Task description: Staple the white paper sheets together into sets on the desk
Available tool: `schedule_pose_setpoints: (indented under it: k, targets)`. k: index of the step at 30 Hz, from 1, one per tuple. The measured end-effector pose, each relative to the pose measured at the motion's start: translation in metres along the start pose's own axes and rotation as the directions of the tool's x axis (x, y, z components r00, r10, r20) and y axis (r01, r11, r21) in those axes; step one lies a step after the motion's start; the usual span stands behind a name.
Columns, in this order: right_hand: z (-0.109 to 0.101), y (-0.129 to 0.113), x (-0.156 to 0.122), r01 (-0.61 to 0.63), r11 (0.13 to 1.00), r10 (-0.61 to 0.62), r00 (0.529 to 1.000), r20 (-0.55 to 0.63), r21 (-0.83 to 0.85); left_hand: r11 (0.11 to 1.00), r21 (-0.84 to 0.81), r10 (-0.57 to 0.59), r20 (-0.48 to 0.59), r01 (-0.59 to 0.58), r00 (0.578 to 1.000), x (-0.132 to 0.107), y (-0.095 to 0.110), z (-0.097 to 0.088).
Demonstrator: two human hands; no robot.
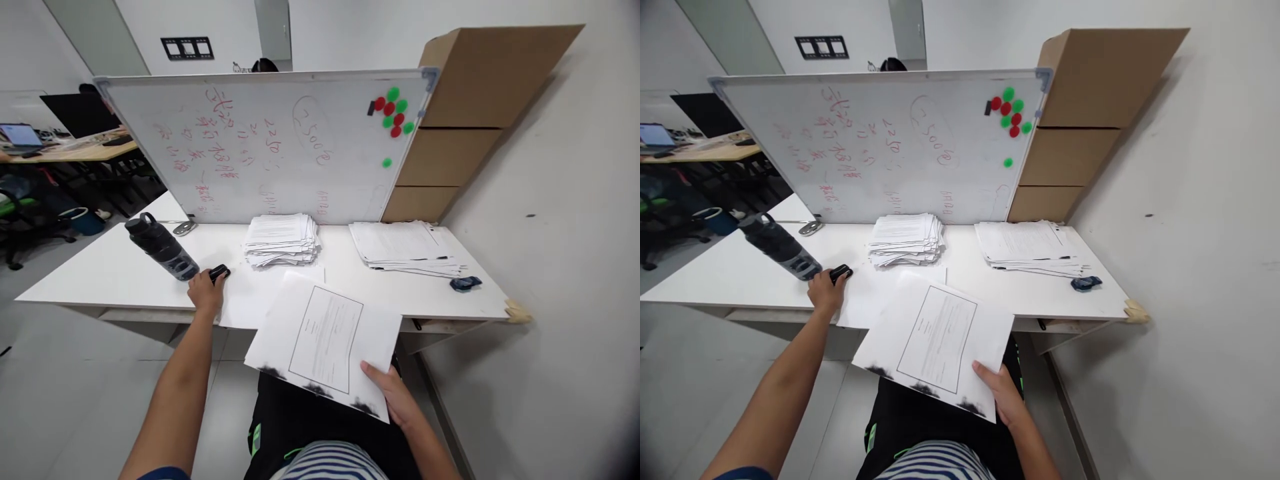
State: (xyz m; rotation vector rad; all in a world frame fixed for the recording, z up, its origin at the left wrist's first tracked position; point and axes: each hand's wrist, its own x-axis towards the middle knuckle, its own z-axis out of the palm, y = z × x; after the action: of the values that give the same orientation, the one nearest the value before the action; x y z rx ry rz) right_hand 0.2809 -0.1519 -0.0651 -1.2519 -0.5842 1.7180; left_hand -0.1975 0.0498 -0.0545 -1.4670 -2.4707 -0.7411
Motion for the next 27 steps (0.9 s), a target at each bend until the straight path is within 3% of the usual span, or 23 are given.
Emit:
schedule_pose_setpoints:
  k: [8,14,19,27]
  targets:
    - [0.071,-0.04,0.061,0.034,0.981,-0.014,0.994,0.106,-0.189,0.949,-0.286,0.118,-0.069,-0.133,0.991,-0.005,-0.011,0.002]
    - [0.109,-0.071,0.103,0.087,0.944,-0.051,0.991,0.122,-0.317,0.88,-0.426,0.239,0.02,-0.208,0.971,-0.007,-0.008,0.0]
    - [0.12,-0.078,0.111,0.075,0.947,-0.034,0.991,0.132,-0.312,0.864,-0.456,0.268,0.057,-0.214,0.962,-0.007,-0.008,0.0]
    - [0.11,-0.078,0.106,0.045,0.951,-0.008,0.992,0.122,-0.307,0.83,-0.497,0.308,0.03,-0.253,0.951,-0.009,-0.012,0.004]
